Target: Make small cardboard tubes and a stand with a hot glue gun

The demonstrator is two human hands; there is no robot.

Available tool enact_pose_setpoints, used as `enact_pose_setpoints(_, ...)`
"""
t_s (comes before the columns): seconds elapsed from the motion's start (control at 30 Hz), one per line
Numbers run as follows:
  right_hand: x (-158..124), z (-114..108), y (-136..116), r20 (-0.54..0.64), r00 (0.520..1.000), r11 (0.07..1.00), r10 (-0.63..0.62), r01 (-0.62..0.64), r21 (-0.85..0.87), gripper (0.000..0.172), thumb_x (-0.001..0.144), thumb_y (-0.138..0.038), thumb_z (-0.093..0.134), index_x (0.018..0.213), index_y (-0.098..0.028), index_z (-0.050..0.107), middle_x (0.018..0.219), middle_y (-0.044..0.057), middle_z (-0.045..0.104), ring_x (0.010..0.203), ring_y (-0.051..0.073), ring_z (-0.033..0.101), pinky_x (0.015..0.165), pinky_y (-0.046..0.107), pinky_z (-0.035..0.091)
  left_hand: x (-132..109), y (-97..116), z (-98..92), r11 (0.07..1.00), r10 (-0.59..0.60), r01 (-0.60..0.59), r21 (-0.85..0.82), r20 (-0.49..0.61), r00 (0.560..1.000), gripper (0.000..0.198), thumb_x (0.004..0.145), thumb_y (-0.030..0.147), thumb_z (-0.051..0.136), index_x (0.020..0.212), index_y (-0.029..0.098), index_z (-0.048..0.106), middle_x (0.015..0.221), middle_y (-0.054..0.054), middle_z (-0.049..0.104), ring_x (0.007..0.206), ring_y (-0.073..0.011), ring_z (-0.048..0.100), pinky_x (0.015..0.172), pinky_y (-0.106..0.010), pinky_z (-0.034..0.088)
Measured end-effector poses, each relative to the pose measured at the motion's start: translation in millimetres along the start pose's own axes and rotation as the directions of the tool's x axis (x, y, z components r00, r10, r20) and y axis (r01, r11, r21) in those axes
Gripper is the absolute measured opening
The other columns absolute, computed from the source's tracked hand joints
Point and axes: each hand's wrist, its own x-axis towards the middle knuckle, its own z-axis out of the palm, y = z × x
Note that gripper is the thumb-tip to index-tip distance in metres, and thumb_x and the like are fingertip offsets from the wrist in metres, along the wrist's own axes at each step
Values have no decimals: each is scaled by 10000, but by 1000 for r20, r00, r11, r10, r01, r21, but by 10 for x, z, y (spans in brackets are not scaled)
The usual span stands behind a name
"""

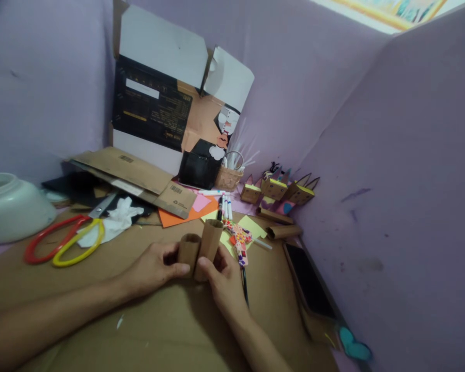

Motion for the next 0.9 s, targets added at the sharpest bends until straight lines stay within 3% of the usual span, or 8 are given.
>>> enact_pose_setpoints(0.2, 109, 54, 39, 61, 994, 995, -94, 96, -36, 259, 717, -203, 642, 974, -238, 641, 964, 17, 641, 932, 203, 564, 821, 315, 446, 9, 29, -40, 981, -23, 52, 189, -151, 988, 274, 657, 217, 628, 931, 195, 628, 870, -1, 686, 829, -215, 613, 717, -289, 457)
enact_pose_setpoints(0.4, 373, 118, 72, 115, 987, 990, -113, 121, -65, 274, 683, -175, 635, 951, -220, 669, 994, 31, 636, 964, 216, 551, 862, 356, 429, -16, 152, -154, 964, 13, 25, 265, -138, 990, 283, 715, 265, 576, 985, 180, 583, 895, -34, 656, 812, -219, 598, 724, -313, 453)
enact_pose_setpoints(0.57, 457, 142, 145, 131, 988, 996, -78, 70, 59, 296, 699, -144, 595, 977, -225, 655, 957, 5, 676, 904, 191, 593, 852, 351, 435, -57, 266, -230, 984, -135, 135, 112, -7, 991, 318, 768, 365, 531, 1008, 156, 533, 688, 1, 583, 558, -162, 561, 562, -284, 468)
enact_pose_setpoints(0.7, 453, 124, 145, 154, 984, 995, -91, 82, 65, 310, 709, -160, 587, 1004, -225, 653, 929, 2, 686, 875, 188, 603, 819, 348, 451, -29, 237, -291, 976, -195, 200, -89, 64, 979, 352, 766, 458, 529, 920, 145, 574, 762, -45, 606, 659, -179, 589, 623, -307, 493)
enact_pose_setpoints(0.8, 453, 115, 119, 142, 984, 994, -106, 103, 31, 319, 713, -153, 580, 1016, -221, 651, 954, 9, 681, 891, 187, 597, 817, 342, 451, 17, 194, -330, 916, -275, 285, -282, 75, 959, 397, 767, 487, 514, 939, 135, 577, 770, -66, 628, 659, -179, 595, 615, -313, 499)
enact_pose_setpoints(0.9, 456, 125, 101, 129, 986, 995, -103, 101, 20, 317, 711, -148, 573, 1012, -212, 650, 977, 19, 675, 904, 190, 594, 813, 337, 451, 60, 188, -333, 903, -328, 330, -274, 56, 943, 415, 765, 442, 539, 1060, 150, 547, 747, -49, 636, 601, -154, 586, 559, -276, 485)
